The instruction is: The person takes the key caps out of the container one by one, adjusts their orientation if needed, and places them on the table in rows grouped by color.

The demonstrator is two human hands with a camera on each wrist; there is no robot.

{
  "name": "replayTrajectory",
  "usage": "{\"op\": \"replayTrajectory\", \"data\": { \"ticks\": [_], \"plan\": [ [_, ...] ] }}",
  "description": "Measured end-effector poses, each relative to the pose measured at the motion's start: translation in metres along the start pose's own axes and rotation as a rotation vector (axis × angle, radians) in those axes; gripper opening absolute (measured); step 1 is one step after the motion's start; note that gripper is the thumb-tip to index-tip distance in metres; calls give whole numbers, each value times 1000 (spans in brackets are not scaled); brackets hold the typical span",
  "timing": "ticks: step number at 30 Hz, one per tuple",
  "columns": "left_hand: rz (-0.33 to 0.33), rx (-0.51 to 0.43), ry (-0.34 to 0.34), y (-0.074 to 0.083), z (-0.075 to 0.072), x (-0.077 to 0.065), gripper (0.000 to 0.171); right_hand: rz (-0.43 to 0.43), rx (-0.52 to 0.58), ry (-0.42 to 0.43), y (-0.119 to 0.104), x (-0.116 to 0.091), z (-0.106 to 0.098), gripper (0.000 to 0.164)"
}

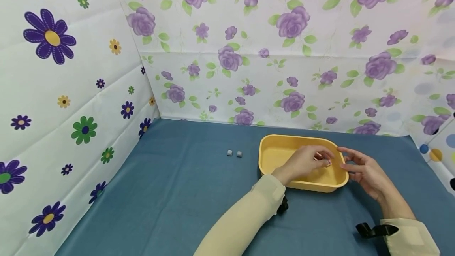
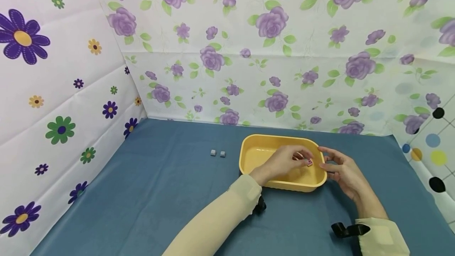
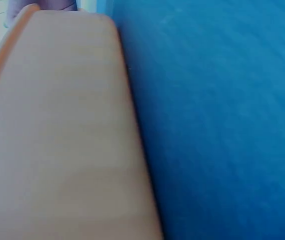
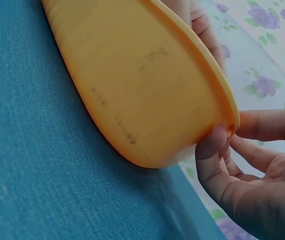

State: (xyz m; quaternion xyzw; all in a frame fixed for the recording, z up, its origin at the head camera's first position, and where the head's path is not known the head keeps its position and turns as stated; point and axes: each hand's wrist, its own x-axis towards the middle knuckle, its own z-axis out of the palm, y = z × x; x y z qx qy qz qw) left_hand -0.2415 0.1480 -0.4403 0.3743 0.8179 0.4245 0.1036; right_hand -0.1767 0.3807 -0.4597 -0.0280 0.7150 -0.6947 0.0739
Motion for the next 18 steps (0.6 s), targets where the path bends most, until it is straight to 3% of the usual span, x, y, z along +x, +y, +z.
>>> {"op": "replayTrajectory", "data": {
  "ticks": [5, 13, 18],
  "plan": [
    [18, -44, 51, 5, -7, 0, 22, 8, -4, 11, 0, 0, 1, 56],
    [-5, -156, 38, 9, -25, -11, 22, 29, 0, 16, -1, -1, 1, 59],
    [26, -144, 55, 6, -40, -19, 22, 33, -8, 23, -1, 0, 1, 59]
  ]
}}
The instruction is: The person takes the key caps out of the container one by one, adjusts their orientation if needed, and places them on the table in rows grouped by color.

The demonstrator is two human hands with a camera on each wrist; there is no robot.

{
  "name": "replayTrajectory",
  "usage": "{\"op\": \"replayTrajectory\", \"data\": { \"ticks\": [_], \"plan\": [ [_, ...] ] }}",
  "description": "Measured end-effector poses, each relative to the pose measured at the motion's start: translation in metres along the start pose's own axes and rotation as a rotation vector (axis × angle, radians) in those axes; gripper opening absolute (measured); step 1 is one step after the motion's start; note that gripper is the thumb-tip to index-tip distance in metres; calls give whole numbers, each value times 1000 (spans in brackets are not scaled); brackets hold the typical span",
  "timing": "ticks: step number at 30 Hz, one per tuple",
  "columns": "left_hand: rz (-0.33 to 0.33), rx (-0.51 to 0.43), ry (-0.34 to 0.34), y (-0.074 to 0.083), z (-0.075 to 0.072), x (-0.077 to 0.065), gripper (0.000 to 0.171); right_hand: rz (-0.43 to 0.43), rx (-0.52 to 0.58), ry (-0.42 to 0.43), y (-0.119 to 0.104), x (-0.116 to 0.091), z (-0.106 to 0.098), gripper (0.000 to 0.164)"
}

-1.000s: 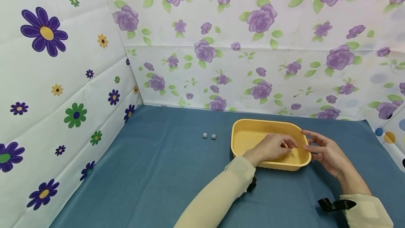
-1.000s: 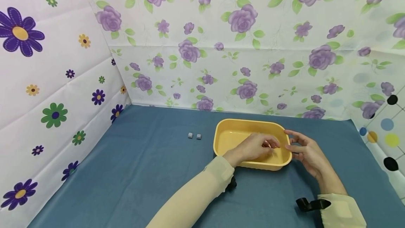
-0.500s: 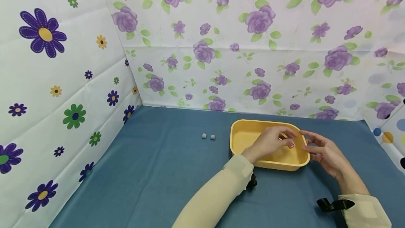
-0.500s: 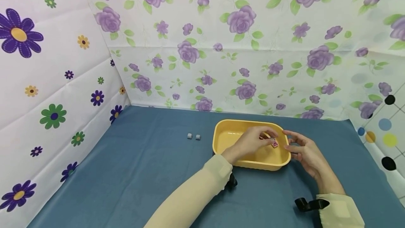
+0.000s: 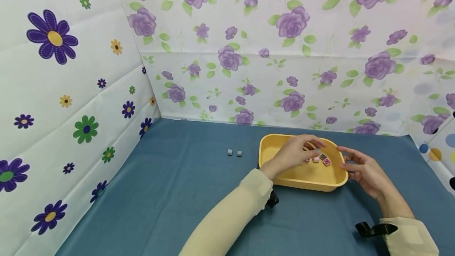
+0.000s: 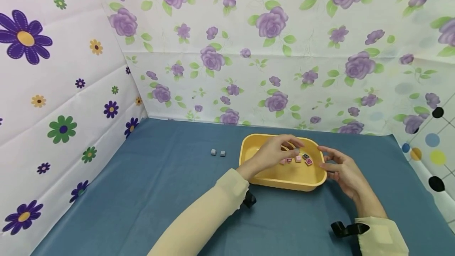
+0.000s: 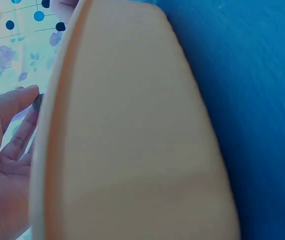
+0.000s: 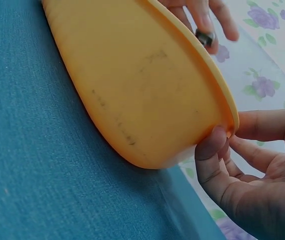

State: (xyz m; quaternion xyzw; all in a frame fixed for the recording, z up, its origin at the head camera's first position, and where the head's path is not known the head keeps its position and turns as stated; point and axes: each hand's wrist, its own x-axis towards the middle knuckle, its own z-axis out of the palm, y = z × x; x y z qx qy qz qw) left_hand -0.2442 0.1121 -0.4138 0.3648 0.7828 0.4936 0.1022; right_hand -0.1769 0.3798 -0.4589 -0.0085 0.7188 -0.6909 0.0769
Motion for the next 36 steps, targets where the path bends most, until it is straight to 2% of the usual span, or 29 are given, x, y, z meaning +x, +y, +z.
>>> {"op": "replayTrajectory", "data": {
  "ticks": [11, 21, 29, 36],
  "plan": [
    [72, 12, 17, -3, -25, -11, 25, 22, -2, 24, -2, 2, 1, 62],
    [58, -9, 49, -8, -39, -22, 24, 7, 14, 18, -1, -1, 2, 63],
    [64, 17, 84, -12, -54, -33, 25, -2, 16, 7, 0, -1, 1, 62],
    [34, 15, 109, -18, -63, -37, 24, -5, 4, 4, -1, -1, 1, 63]
  ]
}}
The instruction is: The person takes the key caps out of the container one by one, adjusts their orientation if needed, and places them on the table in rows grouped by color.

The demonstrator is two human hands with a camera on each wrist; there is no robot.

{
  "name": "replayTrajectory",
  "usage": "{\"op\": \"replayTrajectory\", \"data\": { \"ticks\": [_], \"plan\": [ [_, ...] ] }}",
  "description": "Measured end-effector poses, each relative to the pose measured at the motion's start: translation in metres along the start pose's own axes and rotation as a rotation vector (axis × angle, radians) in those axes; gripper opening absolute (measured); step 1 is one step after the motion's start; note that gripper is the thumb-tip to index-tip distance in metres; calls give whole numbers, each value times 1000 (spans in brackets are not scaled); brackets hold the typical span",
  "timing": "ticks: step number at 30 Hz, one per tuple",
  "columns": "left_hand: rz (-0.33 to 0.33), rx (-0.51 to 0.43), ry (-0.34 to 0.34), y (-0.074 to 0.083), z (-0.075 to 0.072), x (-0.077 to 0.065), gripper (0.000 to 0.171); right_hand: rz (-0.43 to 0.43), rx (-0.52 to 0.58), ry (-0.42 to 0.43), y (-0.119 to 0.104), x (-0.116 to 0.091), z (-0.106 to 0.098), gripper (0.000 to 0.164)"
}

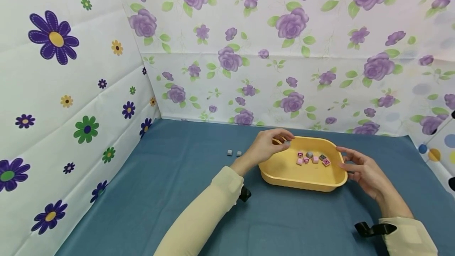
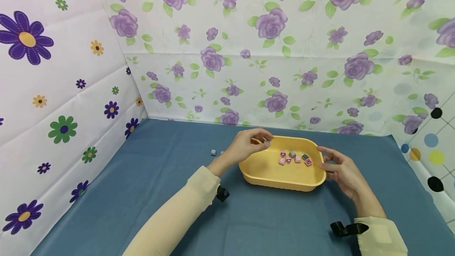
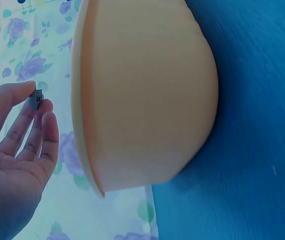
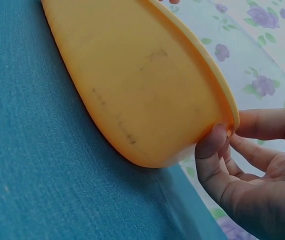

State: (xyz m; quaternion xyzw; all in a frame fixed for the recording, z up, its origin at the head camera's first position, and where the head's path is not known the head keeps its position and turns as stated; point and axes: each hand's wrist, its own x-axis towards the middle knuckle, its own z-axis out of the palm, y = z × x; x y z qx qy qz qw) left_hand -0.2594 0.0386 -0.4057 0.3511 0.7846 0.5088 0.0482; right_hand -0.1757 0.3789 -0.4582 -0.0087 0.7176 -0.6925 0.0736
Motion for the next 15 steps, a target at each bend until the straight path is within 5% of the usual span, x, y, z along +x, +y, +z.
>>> {"op": "replayTrajectory", "data": {
  "ticks": [15],
  "plan": [
    [-22, -1, 39, -9, -29, -17, 25, 1, 1, -1, 0, 1, 0, 64]
  ]
}}
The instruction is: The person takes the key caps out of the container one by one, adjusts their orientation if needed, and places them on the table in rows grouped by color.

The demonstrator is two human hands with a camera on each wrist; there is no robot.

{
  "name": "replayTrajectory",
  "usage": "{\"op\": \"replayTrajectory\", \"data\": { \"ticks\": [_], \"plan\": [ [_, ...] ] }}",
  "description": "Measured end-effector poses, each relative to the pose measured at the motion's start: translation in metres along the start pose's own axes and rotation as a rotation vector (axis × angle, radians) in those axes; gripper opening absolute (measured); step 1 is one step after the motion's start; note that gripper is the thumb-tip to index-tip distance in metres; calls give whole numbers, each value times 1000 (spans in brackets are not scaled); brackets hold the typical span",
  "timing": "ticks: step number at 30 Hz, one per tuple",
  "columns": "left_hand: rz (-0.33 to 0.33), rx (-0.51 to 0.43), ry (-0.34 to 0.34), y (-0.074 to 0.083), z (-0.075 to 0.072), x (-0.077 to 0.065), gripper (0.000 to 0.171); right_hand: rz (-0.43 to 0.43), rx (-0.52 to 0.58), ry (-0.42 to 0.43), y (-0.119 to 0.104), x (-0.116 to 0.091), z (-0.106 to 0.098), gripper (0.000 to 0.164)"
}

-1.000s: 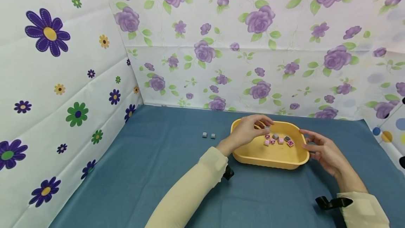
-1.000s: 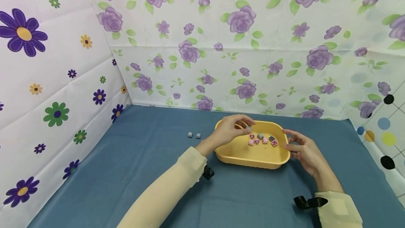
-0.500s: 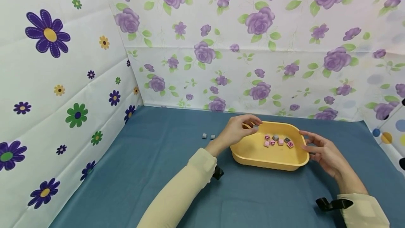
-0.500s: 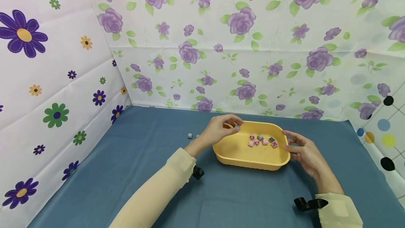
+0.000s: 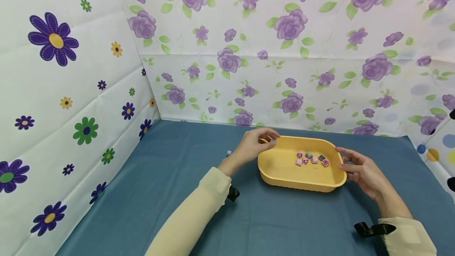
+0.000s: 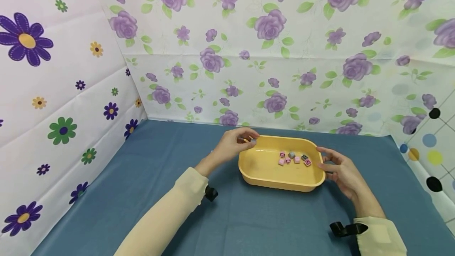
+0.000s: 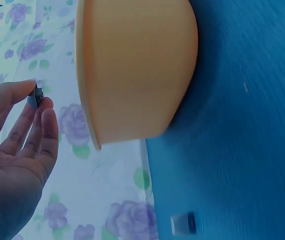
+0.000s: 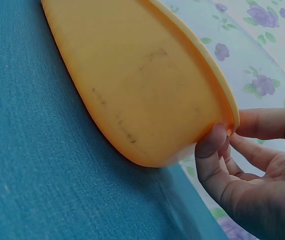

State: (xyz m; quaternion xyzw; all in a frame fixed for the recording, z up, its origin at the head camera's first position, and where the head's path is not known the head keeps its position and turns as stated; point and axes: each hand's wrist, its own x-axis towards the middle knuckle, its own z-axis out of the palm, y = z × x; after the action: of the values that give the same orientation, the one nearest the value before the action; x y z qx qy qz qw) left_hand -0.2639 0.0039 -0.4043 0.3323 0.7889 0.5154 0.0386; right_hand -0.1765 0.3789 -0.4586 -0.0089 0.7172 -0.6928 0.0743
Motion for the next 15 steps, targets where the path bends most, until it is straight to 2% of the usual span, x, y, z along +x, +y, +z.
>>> {"op": "replayTrajectory", "data": {
  "ticks": [15],
  "plan": [
    [-47, 7, 73, -17, -39, -25, 28, 0, 13, -1, 0, 0, 1, 64]
  ]
}}
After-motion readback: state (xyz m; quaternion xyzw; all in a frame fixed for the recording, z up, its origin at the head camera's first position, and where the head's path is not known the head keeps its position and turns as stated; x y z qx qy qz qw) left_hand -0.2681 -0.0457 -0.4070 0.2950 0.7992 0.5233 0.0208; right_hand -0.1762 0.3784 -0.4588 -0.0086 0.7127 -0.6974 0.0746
